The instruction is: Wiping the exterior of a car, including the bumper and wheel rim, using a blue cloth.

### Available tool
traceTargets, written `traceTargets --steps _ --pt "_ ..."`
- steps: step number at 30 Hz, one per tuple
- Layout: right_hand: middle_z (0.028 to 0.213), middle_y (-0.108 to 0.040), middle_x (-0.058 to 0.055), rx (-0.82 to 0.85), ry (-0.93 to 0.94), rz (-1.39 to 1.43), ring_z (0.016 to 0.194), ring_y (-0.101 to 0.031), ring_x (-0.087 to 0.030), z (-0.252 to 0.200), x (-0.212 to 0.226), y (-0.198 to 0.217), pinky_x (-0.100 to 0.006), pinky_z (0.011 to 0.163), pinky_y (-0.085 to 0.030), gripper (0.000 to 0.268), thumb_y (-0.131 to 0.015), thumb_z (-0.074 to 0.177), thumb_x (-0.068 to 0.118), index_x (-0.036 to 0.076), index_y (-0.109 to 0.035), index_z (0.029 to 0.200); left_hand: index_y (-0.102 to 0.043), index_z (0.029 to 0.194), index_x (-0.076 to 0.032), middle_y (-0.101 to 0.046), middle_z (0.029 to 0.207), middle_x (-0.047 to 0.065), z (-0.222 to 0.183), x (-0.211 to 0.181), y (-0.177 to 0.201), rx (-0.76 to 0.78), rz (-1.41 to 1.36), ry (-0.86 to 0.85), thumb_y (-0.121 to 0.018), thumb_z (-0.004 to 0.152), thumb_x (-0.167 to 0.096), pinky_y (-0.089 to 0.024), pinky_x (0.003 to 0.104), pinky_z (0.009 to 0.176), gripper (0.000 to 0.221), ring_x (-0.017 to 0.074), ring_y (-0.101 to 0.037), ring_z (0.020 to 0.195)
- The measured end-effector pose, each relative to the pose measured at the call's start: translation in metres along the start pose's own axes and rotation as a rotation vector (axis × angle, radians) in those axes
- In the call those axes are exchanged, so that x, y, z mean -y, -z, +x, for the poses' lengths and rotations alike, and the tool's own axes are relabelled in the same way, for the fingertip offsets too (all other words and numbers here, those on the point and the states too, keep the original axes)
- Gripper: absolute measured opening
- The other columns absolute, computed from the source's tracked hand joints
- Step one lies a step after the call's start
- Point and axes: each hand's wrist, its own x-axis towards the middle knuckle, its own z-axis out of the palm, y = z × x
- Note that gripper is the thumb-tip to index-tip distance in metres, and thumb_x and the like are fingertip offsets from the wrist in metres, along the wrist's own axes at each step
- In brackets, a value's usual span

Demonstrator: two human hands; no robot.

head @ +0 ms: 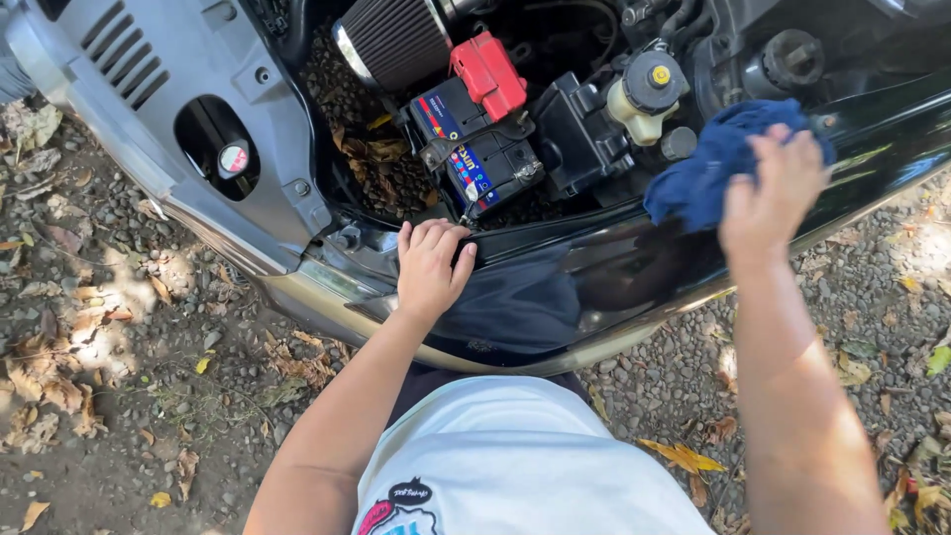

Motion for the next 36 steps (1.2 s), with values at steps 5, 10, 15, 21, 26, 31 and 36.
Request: traceTargets --steps 5,10,15,21,26,31,36 --pt "0.134 -0.059 -0.02 0.066 0.087 0.066 0.134 -0.046 -0.049 -0.035 0.158 -0.013 -0.064 0.103 -0.031 0.064 -0.056 0.09 0.071 0.018 -0.066 0.122 -0.067 0.112 -0.022 -0.063 0.101 -0.003 -0.006 0.015 -0.019 -0.044 0.05 -0.018 -0.054 0.106 -0.04 -0.024 0.048 0.115 0.022 0.0187 -0.057 0.117" --pt "0.124 -0.065 -0.004 -0.034 0.148 0.195 0.118 -0.056 -0.032 -0.081 0.188 -0.023 -0.048 0.09 -0.043 0.042 -0.074 0.074 0.05 0.024 -0.069 0.106 -0.068 0.109 -0.023 -0.064 0.097 -0.004 -0.006 0.014 -0.017 -0.073 0.062 -0.021 -0.059 0.104 -0.034 -0.027 0.048 0.113 0.015 0.0177 -0.059 0.113" --pt "0.116 -0.064 -0.02 -0.215 -0.015 0.301 0.099 -0.061 -0.039 -0.063 0.131 0.032 -0.051 0.091 -0.048 0.044 -0.085 0.074 0.039 0.006 -0.067 0.098 -0.068 0.108 -0.022 -0.064 0.094 -0.003 -0.006 0.009 -0.016 -0.091 0.053 -0.006 -0.06 0.102 -0.029 -0.027 0.049 0.113 0.012 0.0179 -0.06 0.111" --pt "0.157 -0.043 -0.016 0.199 0.17 0.038 0.141 -0.035 -0.051 -0.09 0.224 0.015 -0.067 0.096 -0.032 0.064 -0.067 0.079 0.064 0.04 -0.061 0.138 -0.069 0.107 -0.021 -0.064 0.095 -0.002 -0.005 0.009 -0.014 -0.071 0.06 0.013 -0.062 0.1 -0.026 -0.027 0.05 0.113 0.011 0.0191 -0.061 0.111" --pt "0.153 -0.05 -0.012 0.077 0.139 0.075 0.145 -0.037 -0.044 -0.072 0.141 -0.006 -0.063 0.101 -0.028 0.046 -0.071 0.072 0.054 0.033 -0.067 0.112 -0.069 0.108 -0.023 -0.065 0.096 -0.003 -0.007 0.013 -0.015 -0.082 0.083 0.011 -0.063 0.098 -0.026 -0.028 0.049 0.113 0.011 0.0174 -0.061 0.111" --pt "0.15 -0.048 -0.027 -0.165 -0.195 -0.025 0.138 -0.045 -0.047 -0.034 -0.022 0.009 -0.058 0.104 -0.035 0.034 -0.079 0.091 0.026 0.006 -0.064 0.115 -0.069 0.107 -0.024 -0.064 0.094 -0.003 -0.006 0.009 -0.014 -0.11 0.113 -0.009 -0.064 0.095 -0.024 -0.029 0.048 0.112 0.013 0.0167 -0.061 0.107" --pt "0.166 0.006 -0.016 0.172 -1.075 0.307 0.159 -0.017 -0.042 0.013 -0.007 0.056 -0.065 0.13 -0.018 0.061 -0.054 0.115 0.017 0.002 -0.014 0.16 -0.072 0.106 -0.011 -0.072 0.102 0.002 0.0 0.001 -0.001 0.006 0.0 0.027 -0.056 0.096 -0.014 -0.031 0.054 0.111 0.019 0.0244 -0.064 0.105"
